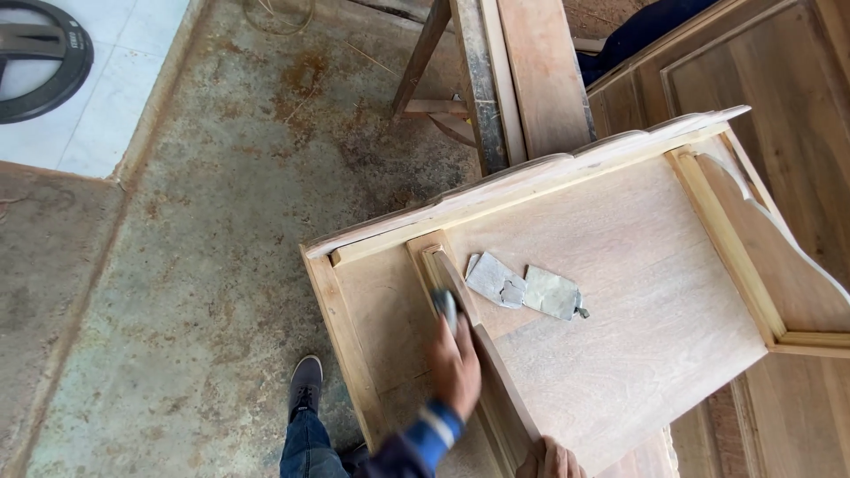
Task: Sanding a wooden furniture component by hand with sandpaper.
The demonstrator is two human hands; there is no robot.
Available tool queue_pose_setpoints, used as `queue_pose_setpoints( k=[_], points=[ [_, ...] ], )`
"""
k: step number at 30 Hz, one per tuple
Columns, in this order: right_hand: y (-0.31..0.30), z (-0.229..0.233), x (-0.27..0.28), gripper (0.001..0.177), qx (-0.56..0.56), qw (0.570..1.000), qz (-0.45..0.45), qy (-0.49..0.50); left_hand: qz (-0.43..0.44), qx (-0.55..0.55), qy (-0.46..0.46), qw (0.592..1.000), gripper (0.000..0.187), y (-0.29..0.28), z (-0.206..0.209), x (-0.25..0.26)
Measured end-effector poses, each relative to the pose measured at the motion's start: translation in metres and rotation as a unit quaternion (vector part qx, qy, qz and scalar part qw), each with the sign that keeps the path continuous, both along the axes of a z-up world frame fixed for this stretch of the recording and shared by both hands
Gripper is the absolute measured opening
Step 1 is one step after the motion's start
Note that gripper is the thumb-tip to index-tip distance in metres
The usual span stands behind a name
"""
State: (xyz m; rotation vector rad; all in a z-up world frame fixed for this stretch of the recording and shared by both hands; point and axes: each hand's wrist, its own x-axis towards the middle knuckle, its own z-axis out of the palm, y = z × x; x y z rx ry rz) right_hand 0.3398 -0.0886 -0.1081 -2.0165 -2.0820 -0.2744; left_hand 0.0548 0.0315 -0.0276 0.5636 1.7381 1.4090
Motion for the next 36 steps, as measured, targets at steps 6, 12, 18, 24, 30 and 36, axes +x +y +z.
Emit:
queue_pose_setpoints(
  k=[6, 12, 18, 24, 30, 36],
  points=[
    [-0.005, -0.066, 0.070, 0.018, 0.082, 0.995, 0.040, 0.038, 0.008, 0.100, -0.035, 0.994, 0.046, 0.003, 0.006, -0.005],
    [0.000, -0.011, 0.019, 0.014, 0.038, 0.997, 0.032, 0.059, 0.059, 0.047, 0.036, 0.996, 0.040, 0.070, -0.006, -0.064],
    [0.002, -0.014, 0.003, 0.010, 0.042, 0.998, 0.014, 0.034, 0.016, 0.160, 0.162, 0.974, 0.039, -0.051, -0.027, 0.035],
    [0.003, 0.043, -0.026, 0.011, 0.018, 1.000, 0.006, -0.003, -0.008, 0.014, 0.088, 0.996, 0.029, 0.056, -0.018, -0.060],
    [0.006, 0.130, -0.106, 0.028, -0.075, 0.997, -0.030, -0.018, -0.023, -0.004, 0.109, 0.994, 0.036, 0.002, -0.040, -0.012],
    [0.002, 0.093, -0.063, 0.031, -0.047, 0.999, 0.019, 0.009, -0.011, 0.154, 0.165, 0.974, 0.040, -0.053, -0.017, 0.020]
  ],
)
